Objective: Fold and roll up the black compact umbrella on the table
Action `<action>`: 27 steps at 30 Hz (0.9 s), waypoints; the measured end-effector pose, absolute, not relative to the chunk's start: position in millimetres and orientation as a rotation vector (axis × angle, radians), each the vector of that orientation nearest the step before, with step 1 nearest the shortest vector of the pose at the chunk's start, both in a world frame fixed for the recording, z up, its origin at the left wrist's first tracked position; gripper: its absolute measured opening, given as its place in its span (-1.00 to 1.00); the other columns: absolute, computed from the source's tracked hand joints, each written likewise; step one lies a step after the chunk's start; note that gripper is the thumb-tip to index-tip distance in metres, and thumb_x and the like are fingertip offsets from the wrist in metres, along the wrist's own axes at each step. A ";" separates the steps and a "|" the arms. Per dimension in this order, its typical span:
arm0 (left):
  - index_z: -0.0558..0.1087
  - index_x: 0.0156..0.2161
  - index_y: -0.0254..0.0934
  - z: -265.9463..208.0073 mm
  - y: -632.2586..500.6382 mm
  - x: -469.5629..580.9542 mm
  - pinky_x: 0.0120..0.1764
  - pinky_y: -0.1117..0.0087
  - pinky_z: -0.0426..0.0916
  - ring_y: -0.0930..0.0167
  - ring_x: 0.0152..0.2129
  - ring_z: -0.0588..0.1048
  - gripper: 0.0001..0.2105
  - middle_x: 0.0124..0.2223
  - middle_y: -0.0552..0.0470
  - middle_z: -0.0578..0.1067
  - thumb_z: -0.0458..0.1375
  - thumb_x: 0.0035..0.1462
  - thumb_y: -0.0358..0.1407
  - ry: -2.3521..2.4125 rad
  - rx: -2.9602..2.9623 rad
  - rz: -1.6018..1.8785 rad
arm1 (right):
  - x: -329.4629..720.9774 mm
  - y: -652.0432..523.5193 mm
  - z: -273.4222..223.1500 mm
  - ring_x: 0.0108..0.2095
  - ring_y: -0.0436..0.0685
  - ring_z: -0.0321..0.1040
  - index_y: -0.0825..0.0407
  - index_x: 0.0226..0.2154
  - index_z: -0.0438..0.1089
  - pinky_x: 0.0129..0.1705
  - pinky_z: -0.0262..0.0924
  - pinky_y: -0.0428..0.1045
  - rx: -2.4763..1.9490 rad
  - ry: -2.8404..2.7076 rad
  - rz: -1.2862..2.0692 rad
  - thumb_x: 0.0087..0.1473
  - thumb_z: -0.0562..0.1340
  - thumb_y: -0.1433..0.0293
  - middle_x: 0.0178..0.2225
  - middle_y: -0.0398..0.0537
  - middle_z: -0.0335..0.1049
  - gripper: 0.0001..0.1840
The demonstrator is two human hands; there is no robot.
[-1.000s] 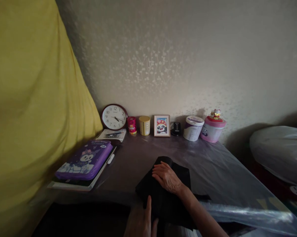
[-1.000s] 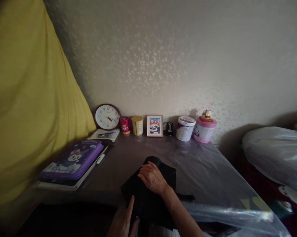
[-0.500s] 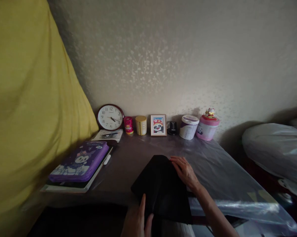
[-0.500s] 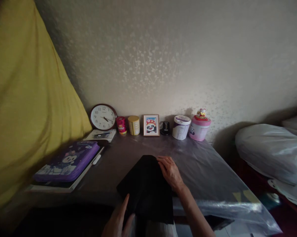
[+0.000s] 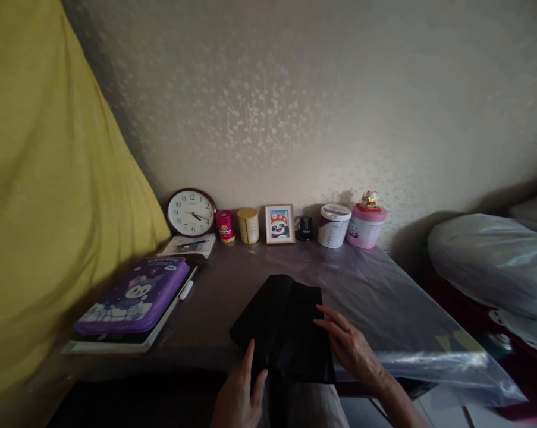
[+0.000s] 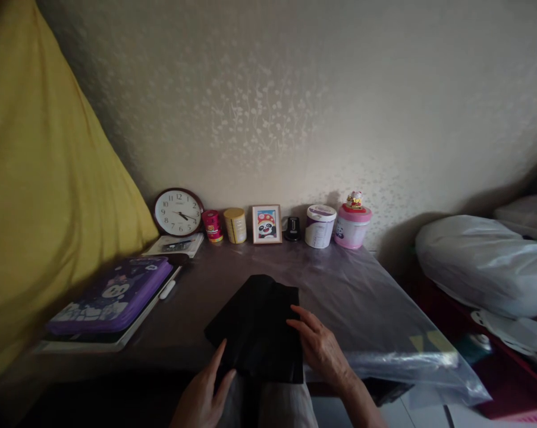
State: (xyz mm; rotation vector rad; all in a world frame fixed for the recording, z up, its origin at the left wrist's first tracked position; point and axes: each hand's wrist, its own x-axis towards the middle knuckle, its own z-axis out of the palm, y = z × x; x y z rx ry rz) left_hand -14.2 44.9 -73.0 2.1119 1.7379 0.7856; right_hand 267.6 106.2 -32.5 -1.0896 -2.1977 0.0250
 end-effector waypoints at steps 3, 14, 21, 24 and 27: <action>0.11 0.20 -0.50 -67.2 44.4 -12.4 -0.08 0.31 0.44 0.31 -0.06 0.49 -0.48 0.06 -0.28 0.44 -0.18 0.22 -0.21 1.746 2.081 0.787 | 261.0 105.7 -27.7 0.02 0.12 0.34 -0.05 -0.10 0.38 -0.02 0.34 0.02 -1.052 -2.208 0.039 0.12 -0.03 0.59 0.12 0.06 0.24 -0.58; 0.08 0.23 -0.44 -69.5 43.0 -8.6 -0.07 0.28 0.43 0.32 -0.06 0.48 -0.50 0.09 -0.23 0.42 -0.17 0.21 -0.26 1.778 2.066 0.740 | 236.6 121.1 -1.3 0.00 0.11 0.35 -0.04 -0.17 0.35 -0.02 0.32 0.01 -0.986 -2.150 0.148 0.18 0.00 0.50 0.08 0.04 0.30 -0.73; 0.10 0.20 -0.55 -70.0 43.5 -8.7 -0.10 0.34 0.45 0.33 -0.08 0.50 -0.50 0.07 -0.28 0.42 -0.14 0.22 -0.28 1.761 2.188 0.726 | 201.0 141.4 6.6 -0.03 0.08 0.35 -0.03 -0.16 0.31 -0.03 0.31 0.03 -0.903 -2.128 0.181 0.19 0.00 0.53 0.06 0.04 0.29 -0.74; 0.09 0.19 -0.59 -69.9 43.8 -7.4 -0.09 0.34 0.44 0.33 -0.07 0.49 -0.50 0.09 -0.31 0.40 -0.15 0.21 -0.30 1.776 2.213 0.695 | 187.2 149.9 6.8 -0.04 0.07 0.35 -0.03 -0.15 0.30 -0.04 0.31 0.02 -0.875 -2.119 0.172 0.20 0.01 0.51 0.05 0.04 0.29 -0.76; 0.08 0.19 -0.61 -67.0 43.4 -6.7 -0.09 0.32 0.43 0.31 -0.08 0.50 -0.50 0.09 -0.32 0.40 -0.16 0.21 -0.30 1.782 2.201 0.658 | 173.4 157.5 6.7 -0.05 0.07 0.35 -0.02 -0.16 0.30 -0.05 0.32 0.02 -0.853 -2.107 0.142 0.22 0.01 0.48 0.02 0.04 0.30 -0.79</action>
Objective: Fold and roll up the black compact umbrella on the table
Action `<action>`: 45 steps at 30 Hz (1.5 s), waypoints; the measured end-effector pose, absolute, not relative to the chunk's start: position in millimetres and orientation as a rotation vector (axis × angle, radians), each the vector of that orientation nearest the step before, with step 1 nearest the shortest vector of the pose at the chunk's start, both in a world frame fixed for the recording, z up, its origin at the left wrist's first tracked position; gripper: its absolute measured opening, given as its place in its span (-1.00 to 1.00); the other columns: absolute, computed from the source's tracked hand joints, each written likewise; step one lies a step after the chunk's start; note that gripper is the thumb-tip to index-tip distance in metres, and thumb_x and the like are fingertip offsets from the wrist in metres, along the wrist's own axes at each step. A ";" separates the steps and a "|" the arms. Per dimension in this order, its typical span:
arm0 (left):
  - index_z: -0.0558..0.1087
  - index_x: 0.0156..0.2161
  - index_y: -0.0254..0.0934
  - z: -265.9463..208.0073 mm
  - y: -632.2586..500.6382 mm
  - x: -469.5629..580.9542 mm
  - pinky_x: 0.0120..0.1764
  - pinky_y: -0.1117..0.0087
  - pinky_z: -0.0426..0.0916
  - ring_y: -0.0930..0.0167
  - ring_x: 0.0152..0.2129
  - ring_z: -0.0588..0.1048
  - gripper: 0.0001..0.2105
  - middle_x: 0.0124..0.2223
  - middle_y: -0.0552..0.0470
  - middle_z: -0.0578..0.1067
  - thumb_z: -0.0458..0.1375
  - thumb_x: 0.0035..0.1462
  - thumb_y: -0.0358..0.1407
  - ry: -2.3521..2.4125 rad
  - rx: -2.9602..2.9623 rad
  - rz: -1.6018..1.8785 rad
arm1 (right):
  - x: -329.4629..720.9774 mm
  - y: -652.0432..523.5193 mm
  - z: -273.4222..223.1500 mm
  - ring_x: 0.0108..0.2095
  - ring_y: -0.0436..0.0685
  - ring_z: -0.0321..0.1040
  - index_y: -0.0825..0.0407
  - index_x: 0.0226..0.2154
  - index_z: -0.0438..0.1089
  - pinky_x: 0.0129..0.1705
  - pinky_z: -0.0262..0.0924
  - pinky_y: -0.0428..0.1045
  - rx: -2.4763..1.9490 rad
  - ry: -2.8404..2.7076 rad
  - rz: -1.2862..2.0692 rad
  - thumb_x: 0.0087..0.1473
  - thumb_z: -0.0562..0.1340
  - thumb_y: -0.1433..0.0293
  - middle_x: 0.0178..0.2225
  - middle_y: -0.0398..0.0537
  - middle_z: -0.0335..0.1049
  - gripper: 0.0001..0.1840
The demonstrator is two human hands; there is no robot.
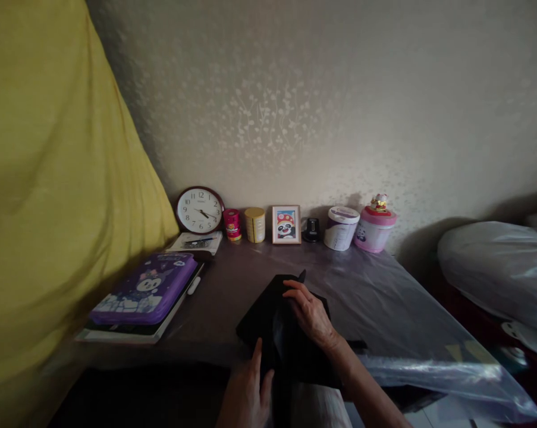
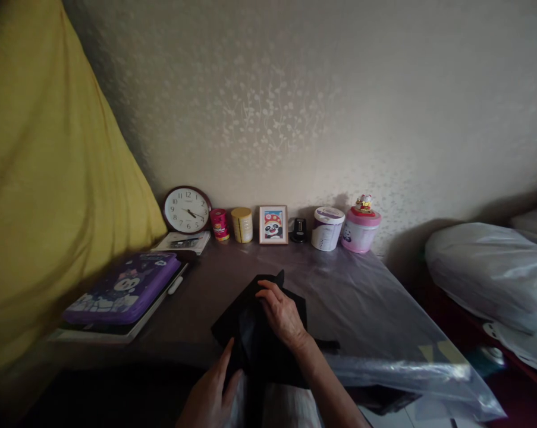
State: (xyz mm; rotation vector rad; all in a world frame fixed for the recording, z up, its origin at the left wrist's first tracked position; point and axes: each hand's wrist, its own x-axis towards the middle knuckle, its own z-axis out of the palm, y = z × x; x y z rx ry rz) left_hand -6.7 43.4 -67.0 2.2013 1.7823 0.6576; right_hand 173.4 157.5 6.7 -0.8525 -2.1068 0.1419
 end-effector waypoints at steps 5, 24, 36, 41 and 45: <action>0.03 0.22 -0.61 -53.9 43.5 -5.0 0.00 0.25 0.37 0.28 0.00 0.44 -0.48 0.14 -0.33 0.35 -0.17 0.21 -0.32 1.765 2.106 0.502 | 151.0 168.8 2.0 -0.05 0.08 0.35 -0.01 -0.19 0.32 -0.04 0.31 0.01 -0.838 -2.090 0.090 0.22 0.02 0.47 -0.02 0.04 0.33 -0.80; -0.10 0.27 -0.52 -55.5 42.0 -3.9 -0.06 0.30 0.37 0.27 -0.04 0.46 -0.42 0.17 -0.32 0.31 -0.13 0.19 -0.32 1.806 1.950 0.506 | 125.3 184.1 -19.4 -0.21 0.05 0.41 0.03 -0.21 0.35 -0.16 0.34 -0.06 -0.946 -2.314 -0.054 0.22 0.03 0.49 -0.02 0.04 0.32 -0.79; -0.10 0.28 -0.14 -42.3 40.3 -2.2 -0.15 0.34 0.37 0.31 -0.19 0.52 -0.48 -0.11 -0.09 0.54 -0.16 0.23 -0.33 1.798 2.081 0.327 | 121.1 184.7 -12.7 -0.25 0.04 0.43 0.01 -0.23 0.40 -0.24 0.35 -0.11 -0.970 -2.408 -0.107 0.20 0.05 0.50 -0.08 0.01 0.37 -0.78; -0.06 0.28 -0.18 -46.8 40.7 -2.8 -0.17 0.32 0.40 0.30 -0.21 0.53 -0.50 -0.10 -0.13 0.54 -0.17 0.23 -0.32 1.817 2.098 0.357 | 125.3 178.6 -10.4 -0.22 0.06 0.43 -0.01 -0.16 0.39 -0.18 0.36 -0.06 -0.938 -2.372 -0.050 0.22 0.05 0.45 -0.06 0.01 0.36 -0.77; -0.04 0.27 -0.24 -56.6 41.8 -5.4 -0.16 0.32 0.40 0.28 -0.21 0.53 -0.50 -0.09 -0.16 0.54 -0.17 0.24 -0.31 1.809 2.136 0.393 | 142.2 162.4 -11.3 -0.05 0.11 0.36 0.02 -0.09 0.35 -0.02 0.31 0.03 -0.929 -2.254 0.021 0.23 0.04 0.42 -0.01 0.05 0.34 -0.75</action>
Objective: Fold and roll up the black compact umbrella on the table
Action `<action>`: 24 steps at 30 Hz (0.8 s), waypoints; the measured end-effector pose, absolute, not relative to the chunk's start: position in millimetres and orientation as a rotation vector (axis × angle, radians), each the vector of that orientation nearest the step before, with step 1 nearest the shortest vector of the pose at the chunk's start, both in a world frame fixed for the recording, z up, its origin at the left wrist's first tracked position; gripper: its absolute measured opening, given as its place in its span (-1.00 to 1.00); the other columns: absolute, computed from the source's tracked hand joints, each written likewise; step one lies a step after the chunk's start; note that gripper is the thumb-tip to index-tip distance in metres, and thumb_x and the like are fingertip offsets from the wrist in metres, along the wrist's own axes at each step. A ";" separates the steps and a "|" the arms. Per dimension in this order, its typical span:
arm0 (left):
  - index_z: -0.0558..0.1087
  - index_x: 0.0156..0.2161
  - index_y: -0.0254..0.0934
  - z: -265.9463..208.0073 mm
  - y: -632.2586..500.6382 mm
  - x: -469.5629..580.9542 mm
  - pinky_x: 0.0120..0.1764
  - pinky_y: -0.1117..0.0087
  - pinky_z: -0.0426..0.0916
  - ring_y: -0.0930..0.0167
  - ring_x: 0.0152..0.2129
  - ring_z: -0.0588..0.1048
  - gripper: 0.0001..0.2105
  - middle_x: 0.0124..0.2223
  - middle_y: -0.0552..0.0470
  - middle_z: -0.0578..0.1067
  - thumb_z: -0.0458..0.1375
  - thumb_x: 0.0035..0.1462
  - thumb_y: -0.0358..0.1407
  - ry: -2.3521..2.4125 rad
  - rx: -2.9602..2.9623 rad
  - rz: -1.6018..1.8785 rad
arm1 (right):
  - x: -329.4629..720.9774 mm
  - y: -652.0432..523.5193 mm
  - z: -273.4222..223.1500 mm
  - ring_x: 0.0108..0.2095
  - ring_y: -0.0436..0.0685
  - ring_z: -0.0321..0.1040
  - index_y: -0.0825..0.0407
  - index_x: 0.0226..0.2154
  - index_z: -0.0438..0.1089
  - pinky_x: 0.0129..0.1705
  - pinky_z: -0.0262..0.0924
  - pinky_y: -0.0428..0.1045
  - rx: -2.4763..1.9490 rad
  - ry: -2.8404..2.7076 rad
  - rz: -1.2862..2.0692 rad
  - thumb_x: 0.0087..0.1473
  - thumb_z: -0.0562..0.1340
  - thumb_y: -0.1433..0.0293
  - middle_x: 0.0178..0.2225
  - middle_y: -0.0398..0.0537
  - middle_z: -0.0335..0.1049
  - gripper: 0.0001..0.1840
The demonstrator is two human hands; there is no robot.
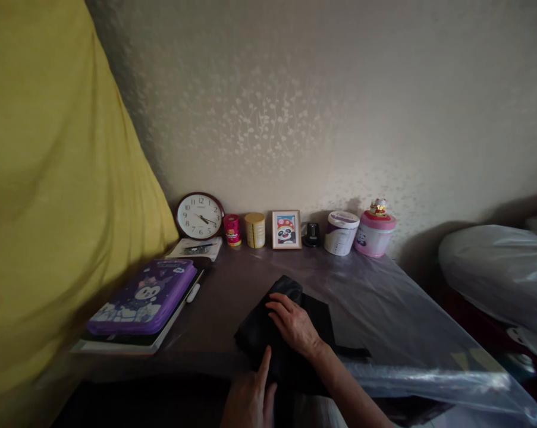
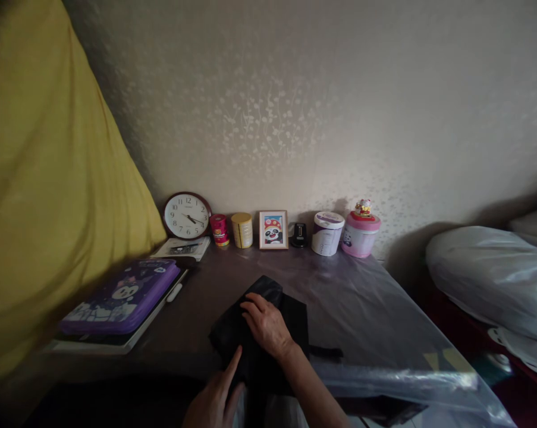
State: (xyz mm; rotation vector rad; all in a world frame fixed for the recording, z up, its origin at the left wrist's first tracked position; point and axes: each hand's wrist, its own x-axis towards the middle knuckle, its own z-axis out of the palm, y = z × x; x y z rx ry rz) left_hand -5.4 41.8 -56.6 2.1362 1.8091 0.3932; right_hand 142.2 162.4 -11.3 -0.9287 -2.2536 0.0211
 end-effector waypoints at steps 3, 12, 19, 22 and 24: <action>-0.03 0.27 -0.22 -65.7 42.7 -7.2 -0.19 0.38 0.41 0.32 -0.23 0.54 -0.51 -0.10 -0.14 0.55 -0.17 0.24 -0.30 1.820 2.164 0.434 | 157.8 155.1 -16.6 -0.08 0.12 0.36 0.02 -0.20 0.40 0.01 0.28 0.09 -0.922 -2.199 0.031 0.23 0.05 0.43 -0.13 0.02 0.43 -0.78; -0.04 0.27 -0.17 -62.5 43.7 -6.3 -0.18 0.40 0.39 0.33 -0.22 0.53 -0.51 -0.11 -0.10 0.55 -0.16 0.24 -0.29 1.814 2.107 0.398 | 166.3 198.8 -34.4 0.09 0.20 0.25 0.04 -0.08 0.39 0.10 0.13 0.24 -0.998 -2.201 -0.038 0.24 0.04 0.40 0.00 0.08 0.39 -0.72; -0.03 0.27 -0.25 -75.6 45.9 -8.8 -0.14 0.36 0.40 0.32 -0.23 0.54 -0.50 -0.12 -0.14 0.56 -0.17 0.24 -0.27 1.767 2.135 0.502 | 168.7 215.0 -26.9 0.05 0.24 0.29 0.08 -0.06 0.38 0.08 0.13 0.28 -1.199 -2.074 -0.119 0.24 0.02 0.40 0.02 0.16 0.37 -0.69; -0.01 0.27 -0.22 -78.3 45.0 -9.0 -0.17 0.36 0.41 0.32 -0.24 0.54 -0.51 -0.12 -0.13 0.56 -0.16 0.24 -0.26 1.783 2.156 0.529 | 159.4 194.2 -20.0 0.05 0.18 0.29 0.03 -0.11 0.41 0.14 0.06 0.24 -1.019 -2.132 -0.062 0.23 0.06 0.39 -0.05 0.08 0.43 -0.74; 0.00 0.27 -0.22 -76.3 43.9 -9.4 -0.19 0.36 0.41 0.32 -0.23 0.54 -0.51 -0.10 -0.13 0.55 -0.16 0.24 -0.26 1.782 2.144 0.530 | 150.0 181.0 -18.5 0.02 0.14 0.32 0.00 -0.19 0.44 0.16 0.05 0.20 -0.899 -2.233 0.004 0.22 0.09 0.38 -0.15 0.00 0.49 -0.78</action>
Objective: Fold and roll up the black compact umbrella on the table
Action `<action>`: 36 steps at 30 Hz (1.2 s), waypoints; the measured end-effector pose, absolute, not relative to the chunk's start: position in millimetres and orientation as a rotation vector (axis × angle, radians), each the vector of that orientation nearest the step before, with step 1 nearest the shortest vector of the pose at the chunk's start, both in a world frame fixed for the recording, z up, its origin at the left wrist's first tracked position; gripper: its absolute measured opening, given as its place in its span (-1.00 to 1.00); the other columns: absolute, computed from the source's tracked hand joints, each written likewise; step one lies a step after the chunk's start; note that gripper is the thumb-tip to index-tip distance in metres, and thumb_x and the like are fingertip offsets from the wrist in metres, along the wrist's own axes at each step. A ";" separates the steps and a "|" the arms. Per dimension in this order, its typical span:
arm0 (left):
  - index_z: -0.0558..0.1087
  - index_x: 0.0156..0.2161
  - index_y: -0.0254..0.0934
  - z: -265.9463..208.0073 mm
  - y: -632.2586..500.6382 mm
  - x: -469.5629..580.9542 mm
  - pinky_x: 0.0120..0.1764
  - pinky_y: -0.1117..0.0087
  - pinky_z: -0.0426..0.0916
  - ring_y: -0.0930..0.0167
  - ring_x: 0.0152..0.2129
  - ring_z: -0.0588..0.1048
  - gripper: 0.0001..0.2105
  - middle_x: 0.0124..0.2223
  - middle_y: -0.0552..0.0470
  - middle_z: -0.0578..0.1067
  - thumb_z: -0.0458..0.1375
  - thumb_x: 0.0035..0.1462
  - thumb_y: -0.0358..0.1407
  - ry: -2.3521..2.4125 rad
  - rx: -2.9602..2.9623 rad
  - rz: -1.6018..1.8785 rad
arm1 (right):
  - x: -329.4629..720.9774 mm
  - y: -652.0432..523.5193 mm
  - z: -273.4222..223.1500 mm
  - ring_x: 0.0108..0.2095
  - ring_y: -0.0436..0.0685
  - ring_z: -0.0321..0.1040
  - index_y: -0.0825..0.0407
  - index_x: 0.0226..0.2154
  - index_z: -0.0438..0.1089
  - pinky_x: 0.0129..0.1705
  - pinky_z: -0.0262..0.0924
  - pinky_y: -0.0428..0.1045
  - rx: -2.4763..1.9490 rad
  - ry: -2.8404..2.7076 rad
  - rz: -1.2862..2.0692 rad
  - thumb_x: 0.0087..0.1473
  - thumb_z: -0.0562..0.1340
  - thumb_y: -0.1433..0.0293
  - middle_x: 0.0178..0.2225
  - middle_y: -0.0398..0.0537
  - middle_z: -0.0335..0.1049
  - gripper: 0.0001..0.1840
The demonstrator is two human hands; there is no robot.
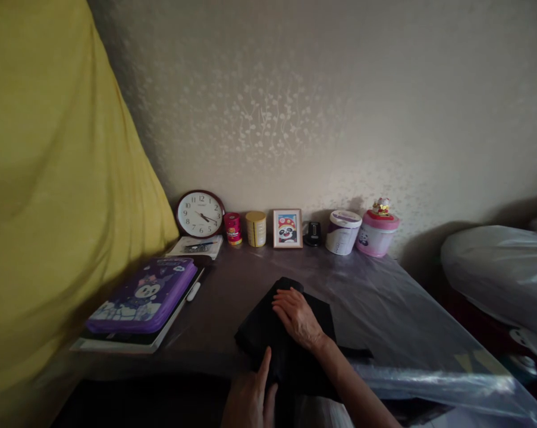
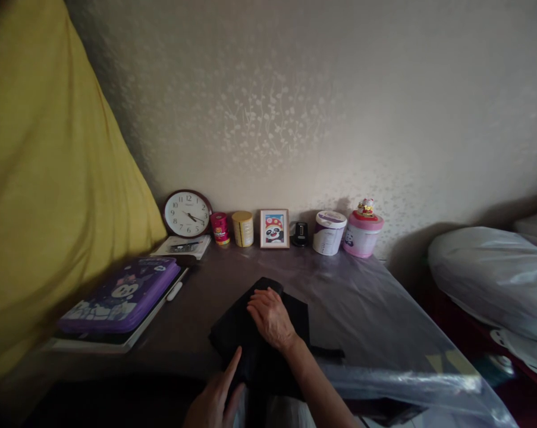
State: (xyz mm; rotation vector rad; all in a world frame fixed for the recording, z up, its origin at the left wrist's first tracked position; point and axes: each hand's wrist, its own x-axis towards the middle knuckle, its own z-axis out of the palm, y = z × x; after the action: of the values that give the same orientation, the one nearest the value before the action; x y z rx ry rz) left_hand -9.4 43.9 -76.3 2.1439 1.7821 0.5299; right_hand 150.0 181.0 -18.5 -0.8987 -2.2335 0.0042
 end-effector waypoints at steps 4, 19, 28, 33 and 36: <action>0.00 0.27 -0.28 -71.1 42.7 -9.9 -0.13 0.40 0.39 0.34 -0.19 0.53 -0.50 -0.06 -0.14 0.54 -0.16 0.24 -0.27 1.773 2.128 0.531 | 135.9 181.2 -21.5 -0.01 0.11 0.35 -0.01 -0.26 0.47 0.16 0.03 0.20 -0.889 -2.385 0.061 0.21 0.11 0.39 -0.21 -0.07 0.52 -0.80; -0.05 0.28 -0.27 -68.3 40.4 -8.9 -0.13 0.43 0.40 0.36 -0.14 0.52 -0.50 0.01 -0.11 0.51 -0.16 0.24 -0.27 1.790 2.125 0.561 | 150.2 196.4 -26.0 0.04 0.18 0.31 0.01 -0.18 0.45 0.13 0.07 0.23 -0.976 -2.273 0.001 0.22 0.08 0.38 -0.14 0.00 0.50 -0.76; -0.02 0.26 -0.41 -74.3 43.7 -13.0 -0.05 0.42 0.39 0.36 -0.04 0.47 -0.50 0.08 -0.18 0.44 -0.14 0.25 -0.30 1.734 2.144 0.624 | 197.6 216.3 -29.9 -0.06 0.20 0.38 0.03 -0.14 0.43 0.01 0.25 0.20 -1.173 -1.989 -0.005 0.21 0.04 0.38 -0.07 0.09 0.43 -0.72; -0.06 0.27 -0.39 -84.1 48.3 -19.5 -0.04 0.41 0.39 0.38 0.00 0.43 -0.50 0.14 -0.17 0.37 -0.18 0.28 -0.25 1.662 2.173 0.680 | 243.2 192.0 -33.9 -0.13 0.18 0.42 -0.04 -0.22 0.45 -0.05 0.33 0.15 -1.192 -1.932 0.039 0.20 0.04 0.36 -0.13 0.01 0.46 -0.73; -0.06 0.27 -0.39 -86.8 50.8 -21.6 -0.02 0.40 0.38 0.38 0.02 0.42 -0.50 0.15 -0.17 0.35 -0.20 0.28 -0.25 1.661 2.160 0.687 | 263.6 176.4 -41.6 -0.14 0.17 0.42 -0.05 -0.21 0.44 -0.10 0.37 0.11 -1.209 -1.935 0.029 0.19 0.03 0.37 -0.12 0.01 0.45 -0.72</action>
State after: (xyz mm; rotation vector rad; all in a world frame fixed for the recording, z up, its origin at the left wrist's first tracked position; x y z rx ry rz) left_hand -21.6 50.8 -86.8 2.1596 1.6607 0.6870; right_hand 263.6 176.4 -41.6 -1.2093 -1.9355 0.0291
